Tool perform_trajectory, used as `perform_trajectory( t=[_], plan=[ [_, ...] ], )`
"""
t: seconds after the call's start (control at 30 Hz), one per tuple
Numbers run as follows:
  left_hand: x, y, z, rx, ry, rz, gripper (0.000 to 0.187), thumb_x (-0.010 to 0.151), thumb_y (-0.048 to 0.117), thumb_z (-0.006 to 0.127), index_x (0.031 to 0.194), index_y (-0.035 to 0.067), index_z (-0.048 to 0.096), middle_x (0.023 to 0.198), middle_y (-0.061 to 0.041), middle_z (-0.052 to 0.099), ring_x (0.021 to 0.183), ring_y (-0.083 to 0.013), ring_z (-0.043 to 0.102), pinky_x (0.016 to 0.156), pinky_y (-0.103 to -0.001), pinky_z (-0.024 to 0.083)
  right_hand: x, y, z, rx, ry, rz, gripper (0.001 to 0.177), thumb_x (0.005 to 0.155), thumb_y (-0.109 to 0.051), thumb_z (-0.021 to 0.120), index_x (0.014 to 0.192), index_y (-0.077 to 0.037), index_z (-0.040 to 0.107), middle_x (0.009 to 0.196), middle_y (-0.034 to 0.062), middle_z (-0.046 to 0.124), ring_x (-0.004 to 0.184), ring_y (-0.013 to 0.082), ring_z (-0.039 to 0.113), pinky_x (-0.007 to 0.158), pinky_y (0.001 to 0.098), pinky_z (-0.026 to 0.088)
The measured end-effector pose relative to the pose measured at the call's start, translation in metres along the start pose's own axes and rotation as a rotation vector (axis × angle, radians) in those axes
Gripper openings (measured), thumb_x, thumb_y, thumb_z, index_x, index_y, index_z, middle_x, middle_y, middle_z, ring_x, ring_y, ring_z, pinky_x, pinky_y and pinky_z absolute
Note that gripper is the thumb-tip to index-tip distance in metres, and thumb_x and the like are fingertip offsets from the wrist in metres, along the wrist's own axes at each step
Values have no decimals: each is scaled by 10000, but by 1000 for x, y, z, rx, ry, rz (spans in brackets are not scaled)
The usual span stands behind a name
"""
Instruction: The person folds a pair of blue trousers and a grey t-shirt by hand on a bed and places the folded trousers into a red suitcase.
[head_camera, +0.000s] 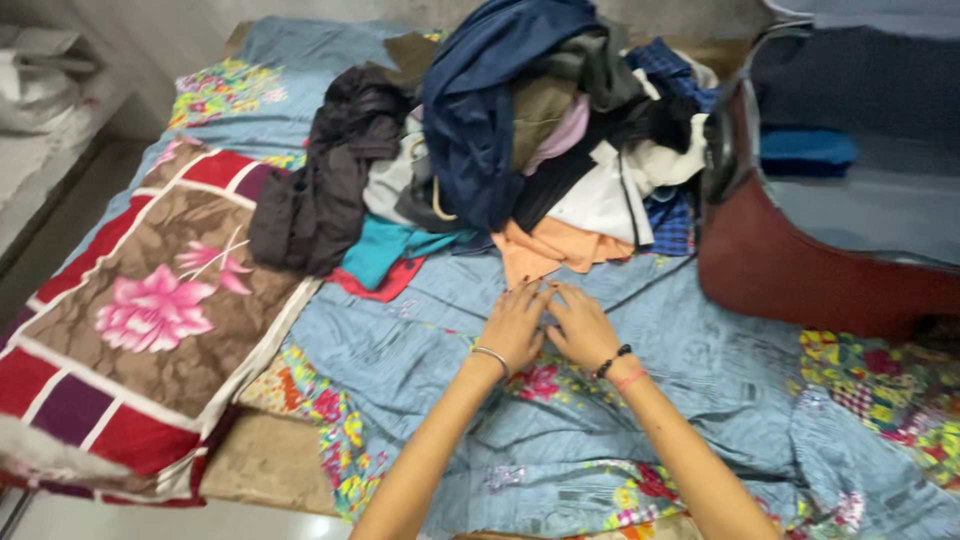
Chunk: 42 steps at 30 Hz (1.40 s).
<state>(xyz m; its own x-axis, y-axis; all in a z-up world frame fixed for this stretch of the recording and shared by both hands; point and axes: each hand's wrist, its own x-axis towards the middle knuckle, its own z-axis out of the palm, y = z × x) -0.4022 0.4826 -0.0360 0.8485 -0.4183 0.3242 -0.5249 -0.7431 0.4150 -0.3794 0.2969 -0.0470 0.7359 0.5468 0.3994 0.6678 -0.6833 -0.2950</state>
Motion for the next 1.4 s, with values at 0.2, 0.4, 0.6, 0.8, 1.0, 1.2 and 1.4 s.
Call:
perform_trajectory(
  t=[0.2,0.4,0.6,0.8,1.0,1.2,1.4],
  plan=[
    [-40,-69,-30,163,32,-233,872,786,208,759,1551,190,342,1623,-151,297,1521,-379,238,1193,-638,196,59,-54,49,85,-29,-68,604,805,-210,744,1360,-61,556,1448,235,502,1306,419,498,1056,493,438],
    [-43,-134,-59,273,112,-555,847,795,315,754,1533,199,354,1667,-132,197,1538,-354,147,1180,-647,120,142,-85,84,87,-40,-105,619,764,-163,744,1342,-25,569,1512,240,438,1357,421,464,1079,493,436],
    [-65,-162,-47,289,193,-606,728,854,446,669,1470,124,451,1630,-145,287,1513,-318,221,1180,-604,149,223,-76,123,25,110,-10,516,705,-148,764,1215,-122,688,1572,280,366,1363,469,418,1090,501,436],
    [-72,-163,-42,221,263,-594,764,835,410,687,1478,94,426,1605,-139,375,1503,-294,298,1216,-577,166,209,-62,172,124,160,189,374,784,-262,774,1142,-192,692,1394,170,548,1169,419,630,971,497,536],
    [-69,-152,-53,204,355,-537,895,791,391,734,1542,127,324,1640,-141,285,1517,-289,268,1198,-599,144,167,-89,131,112,110,337,169,862,-274,722,950,-172,620,1049,181,581,689,446,655,611,554,516],
    [-71,-147,-60,215,356,-397,943,744,405,766,1538,170,315,1631,-156,247,1508,-328,252,1205,-619,100,121,-131,93,61,67,307,163,841,-278,715,852,-135,638,873,162,622,661,426,648,589,556,508],
    [-88,-122,-42,281,200,31,726,764,274,742,1459,261,534,1583,-98,425,1476,-320,373,1207,-627,143,8,-193,84,136,-78,323,215,810,-277,732,727,-98,646,777,151,638,646,401,657,588,524,516]
  ],
)
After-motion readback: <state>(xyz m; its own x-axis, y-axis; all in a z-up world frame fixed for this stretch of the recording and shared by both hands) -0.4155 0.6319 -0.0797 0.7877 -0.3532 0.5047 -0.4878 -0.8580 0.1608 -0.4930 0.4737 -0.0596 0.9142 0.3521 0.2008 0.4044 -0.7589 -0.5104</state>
